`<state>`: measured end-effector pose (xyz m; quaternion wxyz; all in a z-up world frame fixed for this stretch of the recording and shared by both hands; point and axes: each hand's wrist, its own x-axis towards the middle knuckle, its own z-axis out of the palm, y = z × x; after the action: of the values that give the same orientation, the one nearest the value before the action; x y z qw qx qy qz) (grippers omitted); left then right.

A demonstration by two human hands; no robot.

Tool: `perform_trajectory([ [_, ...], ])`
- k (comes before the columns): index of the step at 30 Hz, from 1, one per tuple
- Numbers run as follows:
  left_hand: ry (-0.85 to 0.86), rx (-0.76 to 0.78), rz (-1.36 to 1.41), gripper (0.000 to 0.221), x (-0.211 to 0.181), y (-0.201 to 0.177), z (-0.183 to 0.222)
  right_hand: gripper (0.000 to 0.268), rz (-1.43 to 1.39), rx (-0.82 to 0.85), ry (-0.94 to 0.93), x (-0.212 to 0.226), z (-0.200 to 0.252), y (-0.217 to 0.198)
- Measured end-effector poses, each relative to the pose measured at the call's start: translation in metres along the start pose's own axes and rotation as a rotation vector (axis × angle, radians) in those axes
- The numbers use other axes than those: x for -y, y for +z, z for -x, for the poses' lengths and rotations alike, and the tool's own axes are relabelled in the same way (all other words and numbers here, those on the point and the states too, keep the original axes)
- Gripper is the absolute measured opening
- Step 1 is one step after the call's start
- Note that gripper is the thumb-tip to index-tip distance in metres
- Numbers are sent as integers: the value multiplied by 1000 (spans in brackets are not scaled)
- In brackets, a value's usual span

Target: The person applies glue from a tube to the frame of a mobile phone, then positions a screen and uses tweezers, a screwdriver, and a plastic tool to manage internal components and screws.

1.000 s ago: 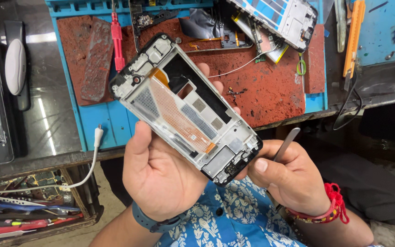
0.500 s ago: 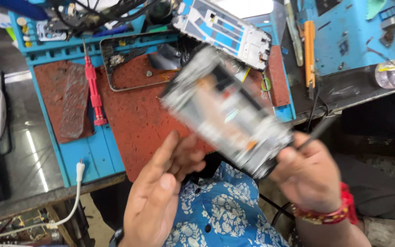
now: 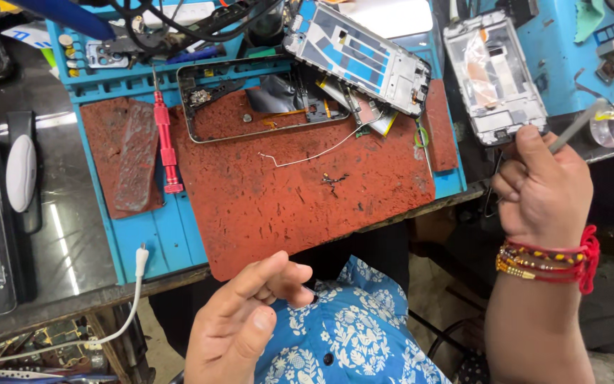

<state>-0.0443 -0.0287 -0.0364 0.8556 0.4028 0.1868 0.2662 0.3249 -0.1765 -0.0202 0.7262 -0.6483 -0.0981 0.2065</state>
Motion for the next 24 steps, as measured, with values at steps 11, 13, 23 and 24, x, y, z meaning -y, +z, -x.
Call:
perform_trajectory([
  [11, -18, 5, -36, 51, -3, -6, 5, 33, 843, -141, -218, 13, 13, 18],
  [13, -19, 21, -46, 51, -2, -5, 3, 32, 995, -258, -252, 28, 26, 28],
  [23, 20, 68, -105, 50, -6, -2, 8, 76, 1147, 421, -464, 52, -18, 95],
  [24, 2, 50, -112, 50, -6, -3, 10, 77, 1125, 500, -566, 52, -25, 99],
])
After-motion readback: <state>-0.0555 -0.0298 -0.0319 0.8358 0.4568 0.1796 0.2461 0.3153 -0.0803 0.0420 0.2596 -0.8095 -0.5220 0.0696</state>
